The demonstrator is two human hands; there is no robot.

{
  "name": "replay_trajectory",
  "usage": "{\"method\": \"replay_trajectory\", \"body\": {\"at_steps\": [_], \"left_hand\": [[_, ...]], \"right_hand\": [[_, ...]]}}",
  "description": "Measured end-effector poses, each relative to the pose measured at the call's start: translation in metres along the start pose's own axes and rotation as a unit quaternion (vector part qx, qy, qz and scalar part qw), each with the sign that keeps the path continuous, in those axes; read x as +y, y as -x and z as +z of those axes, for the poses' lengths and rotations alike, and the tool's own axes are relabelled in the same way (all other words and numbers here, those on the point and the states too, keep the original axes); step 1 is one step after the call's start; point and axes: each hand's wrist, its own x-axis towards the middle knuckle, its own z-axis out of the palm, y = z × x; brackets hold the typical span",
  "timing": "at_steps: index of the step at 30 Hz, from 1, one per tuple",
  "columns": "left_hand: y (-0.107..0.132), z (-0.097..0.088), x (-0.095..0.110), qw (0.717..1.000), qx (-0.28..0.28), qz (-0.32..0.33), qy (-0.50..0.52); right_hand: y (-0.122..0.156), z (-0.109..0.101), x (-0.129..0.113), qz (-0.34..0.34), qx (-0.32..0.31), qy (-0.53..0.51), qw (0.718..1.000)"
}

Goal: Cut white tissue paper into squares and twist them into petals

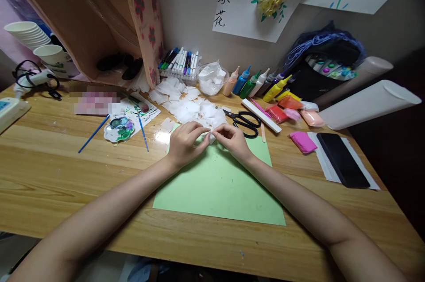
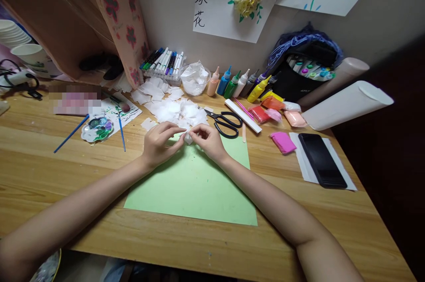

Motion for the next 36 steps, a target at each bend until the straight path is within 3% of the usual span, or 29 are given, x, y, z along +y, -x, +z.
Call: {"method": "replay_trajectory", "body": {"at_steps": [11,28,36], "left_hand": [[0.0001,0.0001,0.0052,1.0,-0.007,0.002,-0.017],[-0.0013,0.0006,0.004,1.0,-0.008,-0.018,0.002],[-0.003,0.0,0.0033,0.997,-0.007,-0.074,0.029]], "right_hand": [[0.0021,0.0012,-0.004,-0.03,-0.016,0.027,0.999],[0.0073,0.0052,-0.0062,-0.065,0.02,0.076,0.995],[0.0051,0.0024,-0.0035,-0.041,0.048,0.072,0.995]]}}
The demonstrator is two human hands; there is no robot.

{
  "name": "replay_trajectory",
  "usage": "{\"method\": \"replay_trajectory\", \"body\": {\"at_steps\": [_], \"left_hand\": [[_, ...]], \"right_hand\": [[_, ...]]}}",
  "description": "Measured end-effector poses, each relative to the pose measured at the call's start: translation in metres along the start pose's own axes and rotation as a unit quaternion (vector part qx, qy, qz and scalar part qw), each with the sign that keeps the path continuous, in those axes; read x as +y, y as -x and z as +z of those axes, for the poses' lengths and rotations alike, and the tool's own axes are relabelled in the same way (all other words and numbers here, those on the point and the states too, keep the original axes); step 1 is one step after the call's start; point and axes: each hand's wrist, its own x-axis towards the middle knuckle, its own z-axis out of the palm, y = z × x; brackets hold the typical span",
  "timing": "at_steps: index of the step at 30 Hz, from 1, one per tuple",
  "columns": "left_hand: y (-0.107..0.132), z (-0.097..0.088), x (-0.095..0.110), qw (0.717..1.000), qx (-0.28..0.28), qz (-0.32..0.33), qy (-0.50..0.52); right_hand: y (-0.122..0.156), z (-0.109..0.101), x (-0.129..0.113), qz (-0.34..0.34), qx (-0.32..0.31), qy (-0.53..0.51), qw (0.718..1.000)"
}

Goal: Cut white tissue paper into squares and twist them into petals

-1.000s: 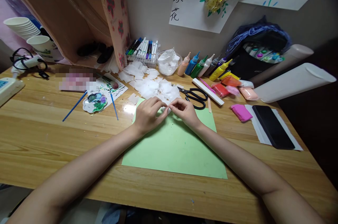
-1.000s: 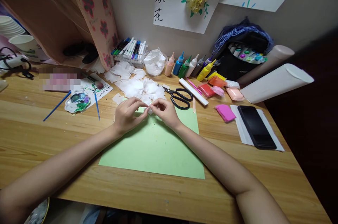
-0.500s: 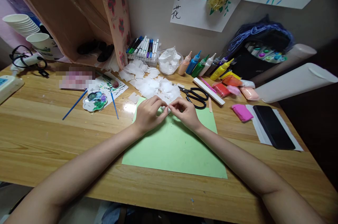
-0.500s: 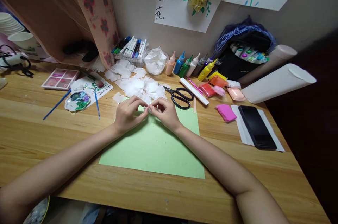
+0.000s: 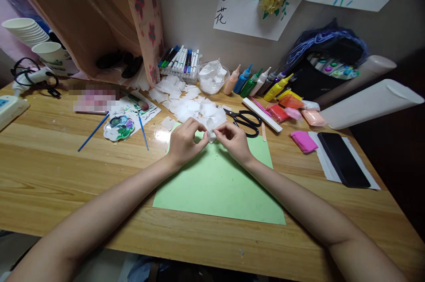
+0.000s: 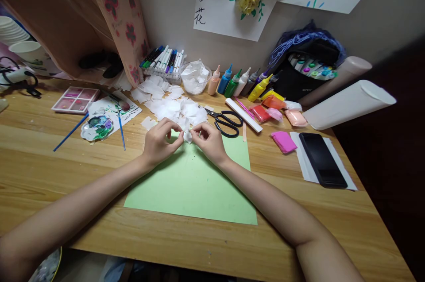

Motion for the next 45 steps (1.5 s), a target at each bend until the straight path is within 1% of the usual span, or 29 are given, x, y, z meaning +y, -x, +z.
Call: {"method": "replay_trajectory", "body": {"at_steps": [5,10,15,18,21,23,24,26,28,29,31,34,36,38,39,41,43,45], "left_hand": [[-0.004,-0.002,-0.001,0.996,-0.009,-0.08,0.03],[-0.007,-0.004,-0.004,0.986,-0.012,-0.165,0.036],[-0.011,-0.005,-0.014,0.975,0.01,-0.219,0.029],[-0.012,-0.005,-0.022,0.965,0.018,-0.26,0.024],[-0.013,-0.004,-0.027,0.96,0.022,-0.279,0.023],[-0.012,-0.003,-0.028,0.961,0.035,-0.273,0.019],[-0.012,-0.003,-0.028,0.962,0.045,-0.267,0.017],[-0.011,-0.003,-0.027,0.964,0.062,-0.258,0.018],[-0.01,-0.003,-0.027,0.964,0.072,-0.255,0.023],[-0.01,-0.003,-0.026,0.964,0.074,-0.254,0.024],[-0.01,-0.004,-0.026,0.965,0.075,-0.251,0.028],[-0.01,-0.004,-0.026,0.967,0.072,-0.242,0.035],[-0.01,-0.005,-0.024,0.972,0.06,-0.224,0.044],[-0.011,-0.006,-0.022,0.979,0.031,-0.194,0.057],[-0.011,-0.007,-0.02,0.983,0.007,-0.173,0.066],[-0.011,-0.009,-0.016,0.986,-0.059,-0.131,0.081],[-0.011,-0.01,-0.013,0.984,-0.124,-0.093,0.086],[-0.011,-0.011,-0.011,0.98,-0.168,-0.065,0.087]], "right_hand": [[0.0,0.0,0.001,0.022,0.014,-0.014,1.0],[-0.003,-0.001,0.001,0.032,0.041,-0.015,0.999],[-0.013,-0.009,0.007,0.033,0.08,0.013,0.996],[-0.016,-0.012,0.012,0.035,0.087,0.033,0.995],[-0.015,-0.012,0.012,0.012,0.113,0.063,0.992],[-0.013,-0.011,0.009,-0.029,0.122,0.095,0.988],[-0.011,-0.01,0.007,-0.057,0.106,0.116,0.986],[-0.007,-0.009,0.003,-0.12,0.038,0.169,0.978],[-0.005,-0.007,0.002,-0.159,-0.025,0.222,0.962],[-0.004,-0.006,0.002,-0.166,-0.038,0.245,0.955],[-0.003,-0.004,0.004,-0.165,-0.043,0.277,0.945],[-0.003,-0.002,0.007,-0.16,-0.038,0.289,0.943],[-0.003,-0.002,0.006,-0.161,-0.036,0.283,0.945],[-0.003,-0.002,0.005,-0.166,-0.03,0.261,0.95],[-0.004,-0.003,0.004,-0.171,-0.024,0.243,0.955],[-0.004,-0.004,0.002,-0.178,-0.013,0.201,0.963],[-0.004,-0.006,0.0,-0.18,-0.007,0.164,0.97],[-0.003,-0.006,-0.001,-0.18,-0.01,0.143,0.973]]}}
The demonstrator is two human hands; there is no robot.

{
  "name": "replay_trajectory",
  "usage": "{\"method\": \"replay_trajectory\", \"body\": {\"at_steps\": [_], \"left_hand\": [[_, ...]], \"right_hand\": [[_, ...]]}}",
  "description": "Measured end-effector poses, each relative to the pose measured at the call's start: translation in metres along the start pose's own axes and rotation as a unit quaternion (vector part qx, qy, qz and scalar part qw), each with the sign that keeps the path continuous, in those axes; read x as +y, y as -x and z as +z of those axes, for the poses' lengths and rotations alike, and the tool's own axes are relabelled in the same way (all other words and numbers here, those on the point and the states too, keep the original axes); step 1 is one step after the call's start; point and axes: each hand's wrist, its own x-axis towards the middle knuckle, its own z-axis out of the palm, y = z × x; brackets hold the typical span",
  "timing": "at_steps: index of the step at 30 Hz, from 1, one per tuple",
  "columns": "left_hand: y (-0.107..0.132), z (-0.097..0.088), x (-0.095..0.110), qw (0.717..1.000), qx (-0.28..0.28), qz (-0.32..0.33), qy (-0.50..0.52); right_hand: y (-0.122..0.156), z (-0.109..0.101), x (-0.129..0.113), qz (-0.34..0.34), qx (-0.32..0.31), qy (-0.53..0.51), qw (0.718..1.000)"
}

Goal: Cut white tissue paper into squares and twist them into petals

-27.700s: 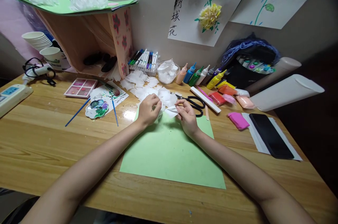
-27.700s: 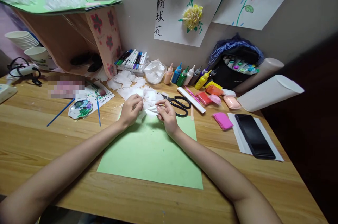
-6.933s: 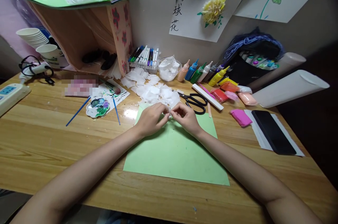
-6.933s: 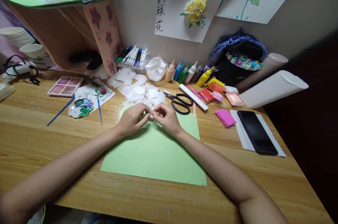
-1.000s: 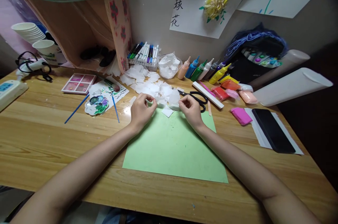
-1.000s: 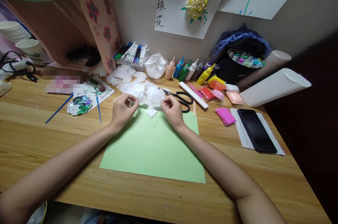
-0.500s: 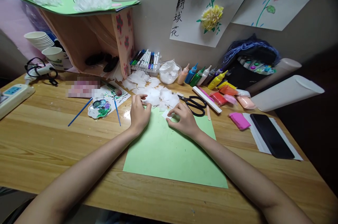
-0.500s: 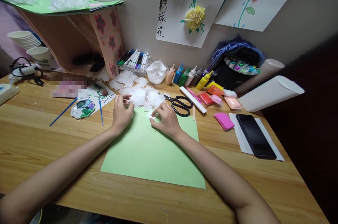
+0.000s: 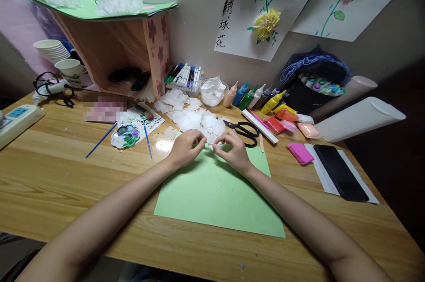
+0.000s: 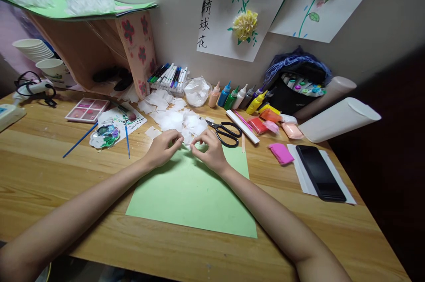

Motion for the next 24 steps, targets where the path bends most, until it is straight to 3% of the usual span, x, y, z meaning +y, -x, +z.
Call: {"method": "replay_trajectory", "body": {"at_steps": [8,15,19,24], "left_hand": [[0.001,-0.002,-0.001,0.998,-0.039,0.042,0.025],[0.0,0.001,-0.001,0.999,-0.01,0.038,0.026],[-0.001,0.002,-0.003,0.999,0.036,0.01,0.035],[-0.002,0.0,-0.009,0.979,0.172,-0.066,0.084]], "right_hand": [[0.002,0.001,-0.004,-0.026,0.003,-0.004,1.0],[0.002,0.001,-0.006,0.033,0.005,-0.053,0.998],[0.0,0.002,-0.001,0.096,0.018,-0.144,0.985],[-0.002,0.001,0.005,0.125,-0.006,-0.243,0.962]]}}
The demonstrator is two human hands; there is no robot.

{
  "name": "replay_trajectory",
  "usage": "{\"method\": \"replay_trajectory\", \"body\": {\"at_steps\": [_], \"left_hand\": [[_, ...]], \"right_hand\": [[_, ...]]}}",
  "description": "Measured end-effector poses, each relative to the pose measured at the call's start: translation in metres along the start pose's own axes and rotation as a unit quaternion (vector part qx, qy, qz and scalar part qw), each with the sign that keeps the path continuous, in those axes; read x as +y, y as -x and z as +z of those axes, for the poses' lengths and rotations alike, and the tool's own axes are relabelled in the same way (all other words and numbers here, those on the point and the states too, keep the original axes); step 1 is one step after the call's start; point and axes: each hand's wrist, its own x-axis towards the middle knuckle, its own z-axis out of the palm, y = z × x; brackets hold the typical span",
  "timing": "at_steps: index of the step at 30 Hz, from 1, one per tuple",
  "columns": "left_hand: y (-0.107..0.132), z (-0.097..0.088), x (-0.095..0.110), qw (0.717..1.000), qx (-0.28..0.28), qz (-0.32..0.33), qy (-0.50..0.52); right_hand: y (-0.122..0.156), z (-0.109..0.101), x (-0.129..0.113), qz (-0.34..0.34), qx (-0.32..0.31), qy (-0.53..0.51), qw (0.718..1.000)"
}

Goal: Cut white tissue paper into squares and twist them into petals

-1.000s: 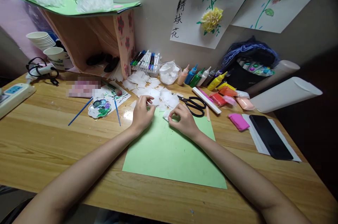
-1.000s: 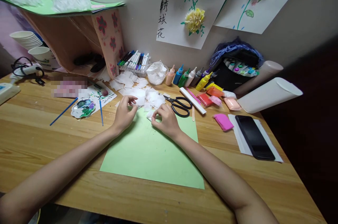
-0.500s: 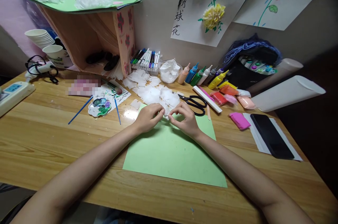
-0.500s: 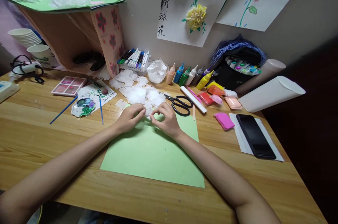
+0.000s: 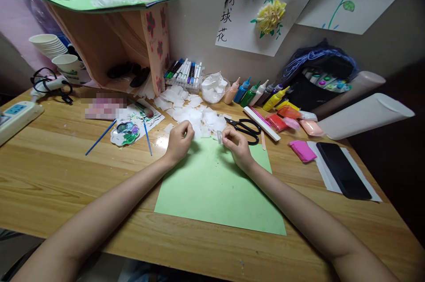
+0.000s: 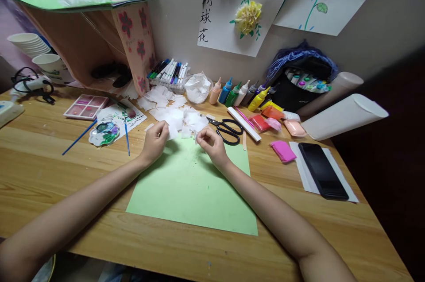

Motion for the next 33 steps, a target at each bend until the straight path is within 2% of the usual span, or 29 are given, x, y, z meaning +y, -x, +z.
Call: {"method": "replay_trajectory", "body": {"at_steps": [2,4,7,11,14,16,19,21,26,33], "left_hand": [[-0.001,-0.001,-0.001,0.999,0.043,-0.019,0.015],[-0.001,-0.001,-0.001,0.998,0.043,-0.019,0.03],[0.001,-0.001,0.002,0.999,-0.025,0.014,0.038],[0.004,0.001,0.005,0.985,-0.156,0.072,0.002],[0.005,0.003,0.006,0.974,-0.205,0.091,-0.044],[0.006,0.004,0.006,0.975,-0.186,0.096,-0.077],[0.007,0.005,0.008,0.982,-0.089,0.121,-0.116],[0.01,0.006,0.01,0.976,-0.044,0.154,-0.145],[0.017,0.008,0.014,0.949,-0.059,0.217,-0.222],[0.018,0.009,0.016,0.953,-0.05,0.182,-0.236]], "right_hand": [[0.001,0.001,-0.002,0.006,-0.041,0.021,0.999],[0.004,0.004,-0.005,0.002,-0.1,0.073,0.992],[0.006,0.008,-0.008,0.009,-0.139,0.113,0.984],[0.005,0.008,-0.007,0.058,-0.099,0.055,0.992],[0.004,0.008,-0.004,0.079,-0.097,0.016,0.992],[0.004,0.01,-0.003,0.092,-0.081,0.006,0.992],[0.006,0.013,-0.002,0.112,-0.026,0.007,0.993],[0.008,0.015,-0.002,0.119,0.002,0.01,0.993],[0.008,0.016,-0.006,0.11,-0.004,0.007,0.994],[0.007,0.013,-0.009,0.137,-0.03,-0.007,0.99]]}}
